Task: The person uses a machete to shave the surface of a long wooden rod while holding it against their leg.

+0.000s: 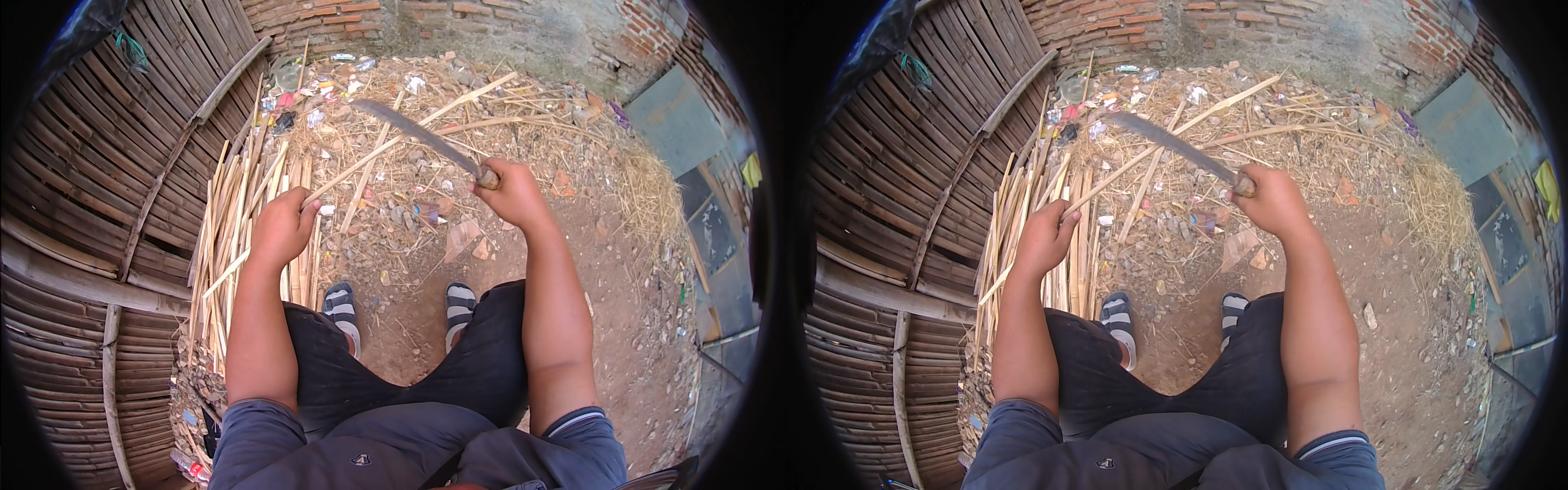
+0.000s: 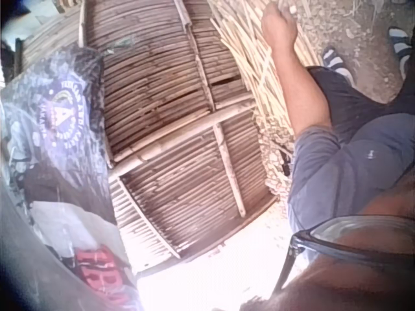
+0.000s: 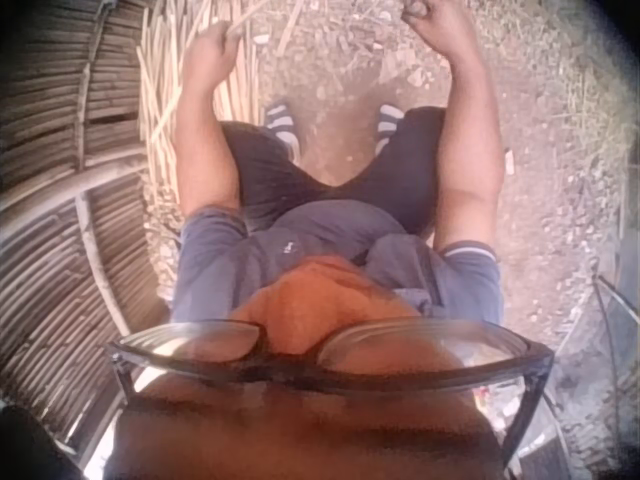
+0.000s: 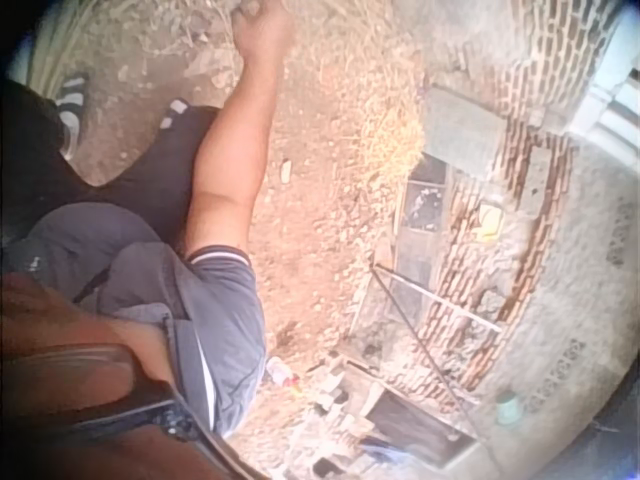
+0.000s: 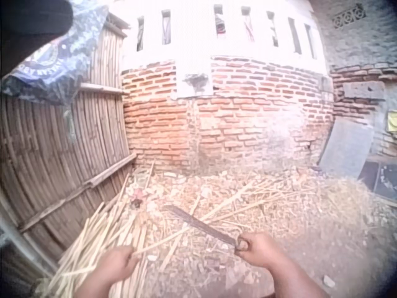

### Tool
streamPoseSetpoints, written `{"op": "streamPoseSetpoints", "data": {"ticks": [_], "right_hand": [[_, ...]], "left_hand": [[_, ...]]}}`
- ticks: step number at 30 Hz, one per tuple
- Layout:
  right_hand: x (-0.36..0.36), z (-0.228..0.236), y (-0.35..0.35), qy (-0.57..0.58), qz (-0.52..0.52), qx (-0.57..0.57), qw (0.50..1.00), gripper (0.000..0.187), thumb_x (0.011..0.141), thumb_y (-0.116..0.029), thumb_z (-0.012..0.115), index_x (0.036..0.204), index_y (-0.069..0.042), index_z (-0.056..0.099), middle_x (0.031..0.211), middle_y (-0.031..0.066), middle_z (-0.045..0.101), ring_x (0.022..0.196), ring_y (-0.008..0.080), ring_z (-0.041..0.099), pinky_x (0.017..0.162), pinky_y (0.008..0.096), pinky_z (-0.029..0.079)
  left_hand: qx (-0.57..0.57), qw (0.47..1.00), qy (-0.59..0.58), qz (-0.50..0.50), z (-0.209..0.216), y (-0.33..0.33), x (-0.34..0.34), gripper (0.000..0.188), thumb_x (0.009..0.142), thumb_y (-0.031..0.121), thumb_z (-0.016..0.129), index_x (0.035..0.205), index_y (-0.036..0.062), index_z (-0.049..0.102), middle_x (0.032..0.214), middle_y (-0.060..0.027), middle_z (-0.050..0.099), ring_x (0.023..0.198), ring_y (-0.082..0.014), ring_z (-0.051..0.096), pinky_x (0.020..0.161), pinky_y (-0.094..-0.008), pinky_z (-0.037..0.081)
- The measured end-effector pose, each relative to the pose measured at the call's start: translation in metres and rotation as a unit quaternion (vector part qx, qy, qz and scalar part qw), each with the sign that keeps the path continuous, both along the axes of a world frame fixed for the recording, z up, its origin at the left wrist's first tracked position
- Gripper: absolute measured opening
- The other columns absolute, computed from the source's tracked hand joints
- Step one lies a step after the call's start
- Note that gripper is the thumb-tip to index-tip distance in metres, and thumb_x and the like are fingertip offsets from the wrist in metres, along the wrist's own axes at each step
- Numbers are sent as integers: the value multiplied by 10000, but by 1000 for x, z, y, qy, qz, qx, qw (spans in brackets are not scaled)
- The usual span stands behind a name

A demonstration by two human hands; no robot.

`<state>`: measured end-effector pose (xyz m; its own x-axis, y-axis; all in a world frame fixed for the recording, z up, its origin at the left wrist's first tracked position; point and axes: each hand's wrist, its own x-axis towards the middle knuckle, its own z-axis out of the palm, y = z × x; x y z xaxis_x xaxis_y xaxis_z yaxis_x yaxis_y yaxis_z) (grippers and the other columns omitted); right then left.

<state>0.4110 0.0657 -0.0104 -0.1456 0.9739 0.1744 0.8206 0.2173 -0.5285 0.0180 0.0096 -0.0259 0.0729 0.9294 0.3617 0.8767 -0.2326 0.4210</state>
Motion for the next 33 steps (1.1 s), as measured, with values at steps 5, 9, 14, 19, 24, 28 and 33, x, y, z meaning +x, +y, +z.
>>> {"op": "streamPoseSetpoints", "data": {"ticks": [5, 9, 14, 19, 24, 28, 33], "right_hand": [[-37, 2, -19, -66, 131, 61, 987, 286, 848, -325, 838, 981, -98, 727, 847, 140, 732, 818, 368, 715, 715, 484, 545], [-35, 6, -12, -25, 119, -35, 992, 321, 833, -333, 865, 1011, -96, 739, 891, 143, 744, 852, 334, 731, 760, 458, 567], [18, -27, 21, 113, -49, -33, 992, 443, 849, -344, 874, 1099, -8, 732, 953, 191, 748, 909, 287, 741, 806, 419, 565], [-1, -8, 6, 76, 5, -71, 995, 477, 851, -367, 869, 1131, -6, 735, 949, 195, 755, 890, 305, 747, 806, 434, 571], [-53, -5, -15, -52, 151, -46, 986, 414, 846, -409, 852, 1006, -49, 724, 871, 174, 745, 840, 350, 738, 783, 488, 569], [-56, -6, -13, -77, 160, -35, 983, 402, 853, -424, 847, 977, -65, 718, 841, 167, 731, 795, 341, 726, 730, 477, 559], [-4, -25, 18, 100, -13, -66, 993, 465, 874, -427, 843, 1041, -12, 715, 851, 164, 735, 786, 286, 720, 732, 432, 558]], "left_hand": [[-50, 999, -10, 16, 8, -5, 12, 294, 1000, 292, 695, 992, -1, 688, 740, -187, 641, 684, -380, 627, 655, -457, 486], [-24, 999, 26, 36, 15, -7, 11, 360, 965, 366, 732, 922, 13, 678, 681, -158, 620, 655, -362, 631, 624, -461, 480], [-25, 996, 55, 64, 20, -5, 18, 412, 936, 412, 756, 858, 20, 654, 664, -143, 614, 651, -346, 637, 608, -467, 476], [-44, 996, 47, 57, 17, -6, 25, 427, 925, 436, 758, 864, 24, 661, 676, -139, 618, 654, -344, 636, 610, -468, 481], [-82, 995, 34, 45, 19, -9, 32, 432, 912, 449, 764, 877, 27, 678, 722, -155, 655, 698, -363, 660, 645, -480, 504], [-106, 991, 73, 40, 20, -8, 19, 438, 900, 470, 766, 893, 37, 701, 787, -180, 701, 781, -387, 699, 696, -500, 534], [-75, 992, 79, 56, 21, -8, 7, 460, 905, 485, 755, 870, 29, 698, 807, -189, 712, 812, -397, 705, 719, -494, 542]]}}
